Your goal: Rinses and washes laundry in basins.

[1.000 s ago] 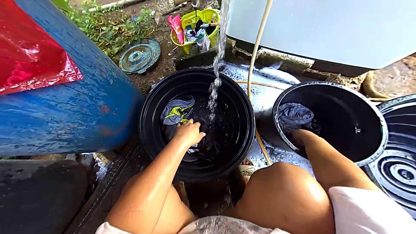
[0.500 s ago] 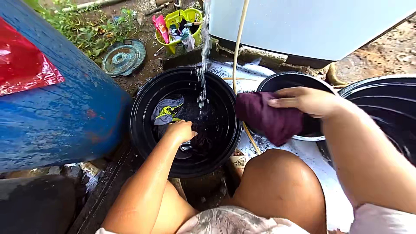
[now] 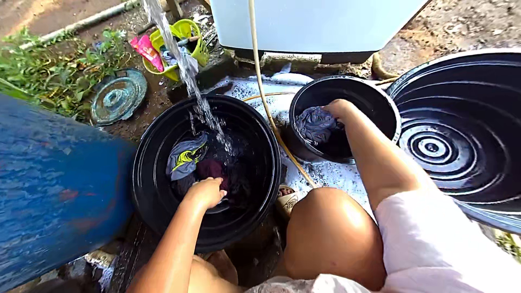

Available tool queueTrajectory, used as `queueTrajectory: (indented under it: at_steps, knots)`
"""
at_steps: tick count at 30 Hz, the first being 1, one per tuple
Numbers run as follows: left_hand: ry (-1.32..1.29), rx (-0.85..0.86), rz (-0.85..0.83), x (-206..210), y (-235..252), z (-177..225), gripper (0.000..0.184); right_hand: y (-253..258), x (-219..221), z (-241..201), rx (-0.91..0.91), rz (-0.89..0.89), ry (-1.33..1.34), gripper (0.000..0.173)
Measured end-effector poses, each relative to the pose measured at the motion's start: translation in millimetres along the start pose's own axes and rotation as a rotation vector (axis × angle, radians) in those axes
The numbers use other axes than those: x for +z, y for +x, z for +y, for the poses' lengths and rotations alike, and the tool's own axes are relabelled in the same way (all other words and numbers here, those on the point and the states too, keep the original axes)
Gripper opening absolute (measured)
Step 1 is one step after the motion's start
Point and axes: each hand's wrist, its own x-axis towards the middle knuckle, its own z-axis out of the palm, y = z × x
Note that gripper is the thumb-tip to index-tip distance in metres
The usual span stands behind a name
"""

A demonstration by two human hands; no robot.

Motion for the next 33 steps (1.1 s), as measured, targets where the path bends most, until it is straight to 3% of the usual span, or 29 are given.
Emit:
queueTrajectory:
  at_steps: [4, 6, 10, 13, 18, 21, 24, 29, 33]
  knots:
    - [0.057, 0.025, -0.053, -2.8, 13.0, 21.3, 0.058, 13.6, 33.7, 54.5, 0.271, 0.152, 0.087, 0.107]
    - [0.081, 0.037, -0.073, -5.7, 19.1, 28.9, 0.058, 17.5, 49.4, 66.6, 0.312, 0.11, 0.145, 0.114]
    - [0.095, 0.062, -0.095, -3.4, 29.6, 36.1, 0.058, 27.2, 62.9, 58.3, 0.342, 0.087, 0.308, 0.114]
    - [0.108, 0.055, -0.109, 0.6, 35.1, 34.8, 0.058, 52.8, 75.4, 71.1, 0.412, 0.222, 0.551, 0.094]
    - [0.11, 0.039, -0.091, 2.6, 34.0, 35.6, 0.057, 26.5, 53.1, 45.1, 0.426, 0.186, 0.855, 0.07]
    - [0.122, 0.04, -0.074, -2.3, 25.7, 40.2, 0.058, 2.7, 37.1, 17.4, 0.292, 0.163, 0.82, 0.065]
    - [0.11, 0.072, -0.034, -3.0, 13.7, 42.5, 0.058, -36.3, 7.1, -5.2, 0.076, 0.111, 0.804, 0.049]
    - [0.103, 0.105, 0.023, 4.0, -5.1, 41.0, 0.057, -153.8, -65.3, -68.2, -0.305, -0.021, 0.767, 0.03]
    - [0.08, 0.157, 0.085, 16.6, -18.3, 40.4, 0.055, -246.5, -97.3, -118.5, -0.652, -0.212, 0.661, 0.029]
